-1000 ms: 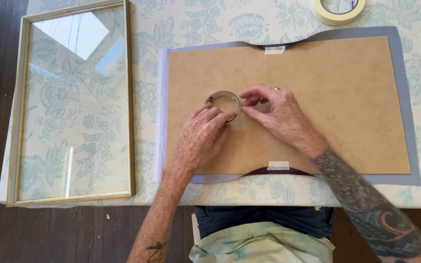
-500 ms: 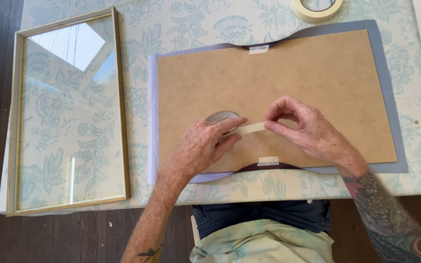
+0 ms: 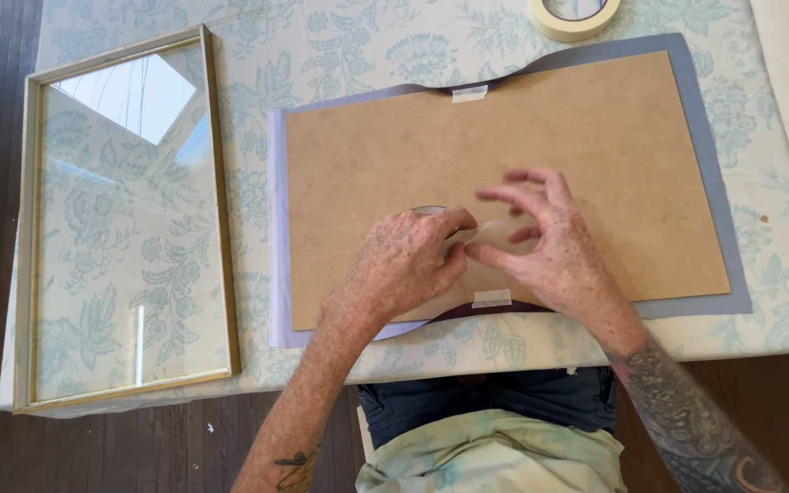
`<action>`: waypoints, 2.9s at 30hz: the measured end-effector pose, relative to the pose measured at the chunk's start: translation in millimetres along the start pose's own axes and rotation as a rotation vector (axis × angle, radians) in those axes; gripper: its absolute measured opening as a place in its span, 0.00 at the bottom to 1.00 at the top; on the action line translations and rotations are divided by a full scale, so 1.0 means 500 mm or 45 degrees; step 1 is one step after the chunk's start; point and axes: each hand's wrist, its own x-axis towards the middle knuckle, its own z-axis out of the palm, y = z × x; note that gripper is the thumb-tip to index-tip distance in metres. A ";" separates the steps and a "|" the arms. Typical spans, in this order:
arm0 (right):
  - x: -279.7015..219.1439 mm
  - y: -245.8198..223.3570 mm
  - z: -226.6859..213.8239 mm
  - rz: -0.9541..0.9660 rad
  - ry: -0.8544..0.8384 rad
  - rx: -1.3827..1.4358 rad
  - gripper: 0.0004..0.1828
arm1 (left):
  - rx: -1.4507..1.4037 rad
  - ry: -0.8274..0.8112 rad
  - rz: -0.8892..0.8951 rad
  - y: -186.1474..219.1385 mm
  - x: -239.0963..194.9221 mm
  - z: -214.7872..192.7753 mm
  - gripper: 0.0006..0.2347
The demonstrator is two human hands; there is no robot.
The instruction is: Securing a blue paper or fabric backing to a cardboard board using masking tape as part of a framing process.
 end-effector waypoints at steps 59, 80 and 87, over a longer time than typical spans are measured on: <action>-0.272 0.070 -0.057 -0.445 0.097 -0.076 0.04 | -0.312 0.197 0.542 0.106 -0.128 0.131 0.14; -0.256 0.236 -0.303 -0.535 0.198 -0.908 0.17 | -0.461 0.395 0.306 0.051 -0.162 0.143 0.23; -0.274 0.284 -0.334 -0.654 0.134 -1.165 0.14 | 0.076 0.639 0.090 -0.065 -0.261 0.104 0.32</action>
